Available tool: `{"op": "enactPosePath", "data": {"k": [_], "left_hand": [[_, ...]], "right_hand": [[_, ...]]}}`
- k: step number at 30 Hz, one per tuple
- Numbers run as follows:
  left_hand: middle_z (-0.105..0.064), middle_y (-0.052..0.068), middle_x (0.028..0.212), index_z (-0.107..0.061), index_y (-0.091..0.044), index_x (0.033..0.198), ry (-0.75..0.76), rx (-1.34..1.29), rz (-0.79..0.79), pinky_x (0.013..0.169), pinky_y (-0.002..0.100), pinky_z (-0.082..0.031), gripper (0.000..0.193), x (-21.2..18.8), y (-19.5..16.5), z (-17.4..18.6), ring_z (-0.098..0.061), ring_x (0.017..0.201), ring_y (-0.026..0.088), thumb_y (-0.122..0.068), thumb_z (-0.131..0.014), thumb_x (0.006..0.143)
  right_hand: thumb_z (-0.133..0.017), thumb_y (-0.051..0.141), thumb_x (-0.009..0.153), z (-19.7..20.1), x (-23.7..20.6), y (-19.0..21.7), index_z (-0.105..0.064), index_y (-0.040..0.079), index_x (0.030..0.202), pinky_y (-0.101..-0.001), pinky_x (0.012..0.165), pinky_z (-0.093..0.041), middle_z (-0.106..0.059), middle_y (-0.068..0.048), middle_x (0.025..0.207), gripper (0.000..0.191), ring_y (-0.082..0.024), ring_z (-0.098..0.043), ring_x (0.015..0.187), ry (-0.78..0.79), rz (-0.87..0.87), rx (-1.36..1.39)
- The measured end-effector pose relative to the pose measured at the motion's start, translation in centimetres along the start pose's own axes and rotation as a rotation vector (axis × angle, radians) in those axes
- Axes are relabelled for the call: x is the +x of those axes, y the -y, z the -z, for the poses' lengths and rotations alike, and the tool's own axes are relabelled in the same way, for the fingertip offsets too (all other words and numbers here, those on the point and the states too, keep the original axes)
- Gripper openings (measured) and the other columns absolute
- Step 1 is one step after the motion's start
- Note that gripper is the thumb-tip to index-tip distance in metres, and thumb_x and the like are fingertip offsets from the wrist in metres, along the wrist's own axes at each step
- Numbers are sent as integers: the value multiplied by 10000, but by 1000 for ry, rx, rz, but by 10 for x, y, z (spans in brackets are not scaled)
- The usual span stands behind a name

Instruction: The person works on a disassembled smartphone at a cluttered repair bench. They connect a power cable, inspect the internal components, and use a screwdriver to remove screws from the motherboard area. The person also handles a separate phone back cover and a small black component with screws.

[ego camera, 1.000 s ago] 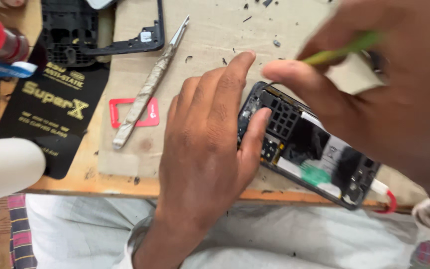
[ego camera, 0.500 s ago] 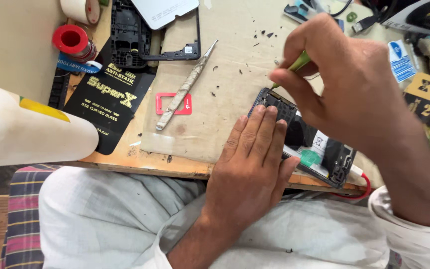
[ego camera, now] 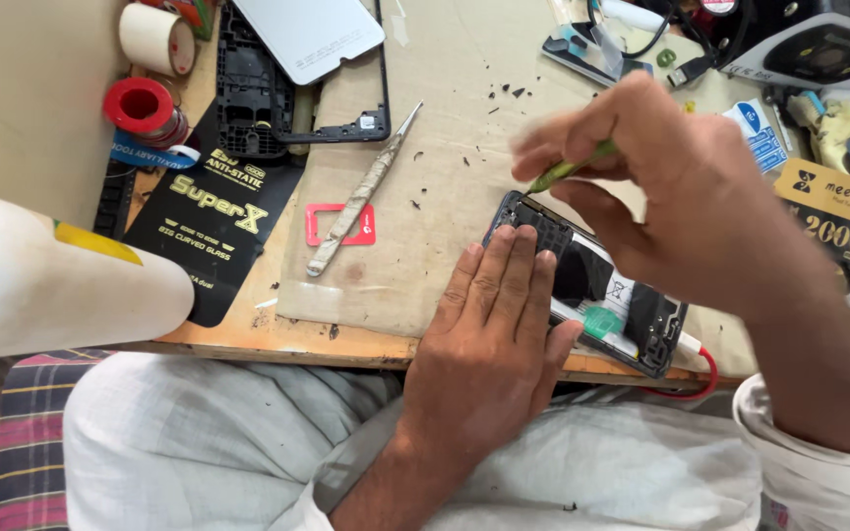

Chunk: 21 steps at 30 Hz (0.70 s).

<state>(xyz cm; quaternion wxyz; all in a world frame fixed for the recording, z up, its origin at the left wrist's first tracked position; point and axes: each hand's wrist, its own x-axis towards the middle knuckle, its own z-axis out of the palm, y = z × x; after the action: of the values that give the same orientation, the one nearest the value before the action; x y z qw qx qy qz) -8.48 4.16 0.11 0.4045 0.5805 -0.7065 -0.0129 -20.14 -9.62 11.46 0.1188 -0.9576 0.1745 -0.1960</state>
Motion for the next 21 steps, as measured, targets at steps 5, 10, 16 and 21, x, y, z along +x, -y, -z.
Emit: {"op": "enactPosePath", "data": {"k": [5, 10, 16, 21], "left_hand": [[-591, 266, 1459, -633, 77, 1346, 12, 14, 1, 1244, 473, -346, 527, 2, 0, 2, -530, 1431, 357, -355, -567, 1051], [-597, 263, 1451, -640, 73, 1339, -1, 28, -3, 1250, 463, -346, 520, 3, 1, 2, -531, 1434, 348, -358, -569, 1056], [-596, 254, 1456, -644, 71, 1352, 0, 40, -7, 1249, 463, -335, 543, 1, 0, -1, -525, 1431, 340, -369, -581, 1039], [-580, 245, 1482, -635, 55, 1355, -4, 60, -13, 1255, 475, -327, 529, -1, 1, -5, -516, 1446, 337, -366, -597, 1038]], "right_hand": [[-790, 169, 954, -10, 10, 6, -455, -12, 1108, -298, 712, -628, -733, -133, 893, 411, -203, -797, 900, -83, -294, -112], [-667, -2, 901, 2, 22, 15, -353, -31, 1037, -358, 788, -629, -698, -231, 1041, 343, -310, -733, 950, -10, 76, 89], [-713, 26, 943, -4, 21, 4, -379, 36, 1112, -320, 643, -609, -746, -169, 858, 374, -204, -802, 772, -161, -566, 198], [-576, -41, 1005, 38, 7, -47, -441, 4, 1237, -309, 748, -603, -691, -143, 1006, 273, -211, -712, 870, -246, -543, 426]]}}
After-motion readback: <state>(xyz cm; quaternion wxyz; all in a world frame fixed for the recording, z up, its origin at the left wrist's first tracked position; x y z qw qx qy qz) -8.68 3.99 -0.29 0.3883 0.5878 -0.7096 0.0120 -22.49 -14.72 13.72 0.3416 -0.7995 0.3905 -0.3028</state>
